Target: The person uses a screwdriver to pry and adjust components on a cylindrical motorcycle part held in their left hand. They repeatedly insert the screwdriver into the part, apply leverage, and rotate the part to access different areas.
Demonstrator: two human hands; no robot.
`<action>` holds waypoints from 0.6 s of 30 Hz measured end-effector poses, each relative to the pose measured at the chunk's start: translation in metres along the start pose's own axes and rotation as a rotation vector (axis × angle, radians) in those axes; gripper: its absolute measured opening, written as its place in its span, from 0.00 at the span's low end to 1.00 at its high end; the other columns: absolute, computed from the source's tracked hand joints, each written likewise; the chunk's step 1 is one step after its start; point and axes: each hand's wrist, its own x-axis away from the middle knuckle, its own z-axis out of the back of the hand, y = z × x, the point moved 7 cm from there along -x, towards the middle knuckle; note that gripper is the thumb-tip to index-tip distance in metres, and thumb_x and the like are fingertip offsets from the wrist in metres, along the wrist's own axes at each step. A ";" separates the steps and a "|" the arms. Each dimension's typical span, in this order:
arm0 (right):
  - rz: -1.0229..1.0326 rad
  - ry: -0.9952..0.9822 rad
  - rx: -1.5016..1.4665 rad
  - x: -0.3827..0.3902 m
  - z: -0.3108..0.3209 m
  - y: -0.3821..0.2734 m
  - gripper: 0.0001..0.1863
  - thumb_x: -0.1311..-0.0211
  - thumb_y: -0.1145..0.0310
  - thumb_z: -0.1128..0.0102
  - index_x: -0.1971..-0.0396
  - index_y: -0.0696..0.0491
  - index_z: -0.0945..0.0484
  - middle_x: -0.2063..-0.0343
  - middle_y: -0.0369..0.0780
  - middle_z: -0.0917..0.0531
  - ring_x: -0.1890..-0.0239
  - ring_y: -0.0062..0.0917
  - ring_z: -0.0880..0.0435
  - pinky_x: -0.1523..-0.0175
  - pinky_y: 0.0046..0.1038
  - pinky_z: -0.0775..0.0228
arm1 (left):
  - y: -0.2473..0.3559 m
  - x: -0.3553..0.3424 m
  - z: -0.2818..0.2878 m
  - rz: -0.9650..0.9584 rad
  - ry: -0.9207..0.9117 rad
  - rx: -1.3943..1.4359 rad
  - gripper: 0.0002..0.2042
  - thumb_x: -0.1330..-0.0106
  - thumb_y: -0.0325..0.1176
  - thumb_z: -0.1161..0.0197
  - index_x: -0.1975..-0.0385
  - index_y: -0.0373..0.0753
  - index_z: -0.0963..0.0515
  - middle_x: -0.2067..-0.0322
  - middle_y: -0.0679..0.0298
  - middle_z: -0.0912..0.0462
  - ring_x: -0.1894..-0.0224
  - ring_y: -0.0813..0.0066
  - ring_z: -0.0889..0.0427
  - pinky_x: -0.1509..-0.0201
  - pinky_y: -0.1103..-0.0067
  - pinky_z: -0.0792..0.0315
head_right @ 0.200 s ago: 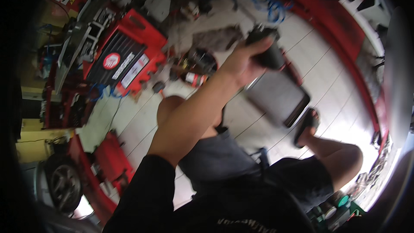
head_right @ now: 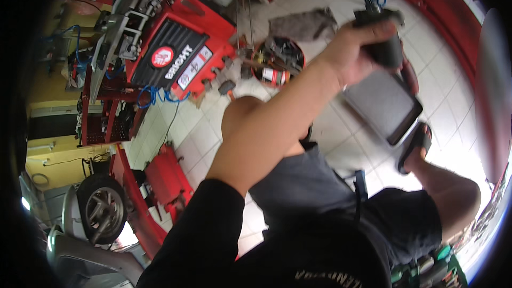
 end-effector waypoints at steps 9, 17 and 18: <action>-0.120 -0.208 -0.070 0.048 -0.079 0.030 0.34 0.39 0.59 0.32 0.36 0.58 0.31 0.40 0.51 0.24 0.37 0.41 0.25 0.32 0.41 0.35 | -0.017 0.001 -0.010 0.053 -0.031 -0.019 0.24 0.47 0.38 0.20 0.55 0.34 0.23 0.64 0.59 0.19 0.61 0.62 0.19 0.61 0.59 0.20; -0.200 -0.229 -0.114 0.070 -0.090 0.046 0.35 0.41 0.60 0.32 0.36 0.58 0.31 0.41 0.51 0.24 0.37 0.41 0.25 0.32 0.41 0.35 | -0.007 0.010 -0.027 0.063 -0.048 0.012 0.19 0.47 0.35 0.20 0.61 0.37 0.22 0.69 0.62 0.20 0.68 0.65 0.19 0.61 0.64 0.22; -0.201 -0.231 -0.123 0.068 -0.095 0.049 0.35 0.41 0.60 0.31 0.36 0.59 0.31 0.41 0.51 0.24 0.37 0.41 0.25 0.32 0.40 0.35 | -0.004 0.014 -0.026 0.085 -0.042 0.018 0.18 0.46 0.34 0.21 0.61 0.37 0.22 0.69 0.60 0.19 0.68 0.63 0.17 0.59 0.63 0.22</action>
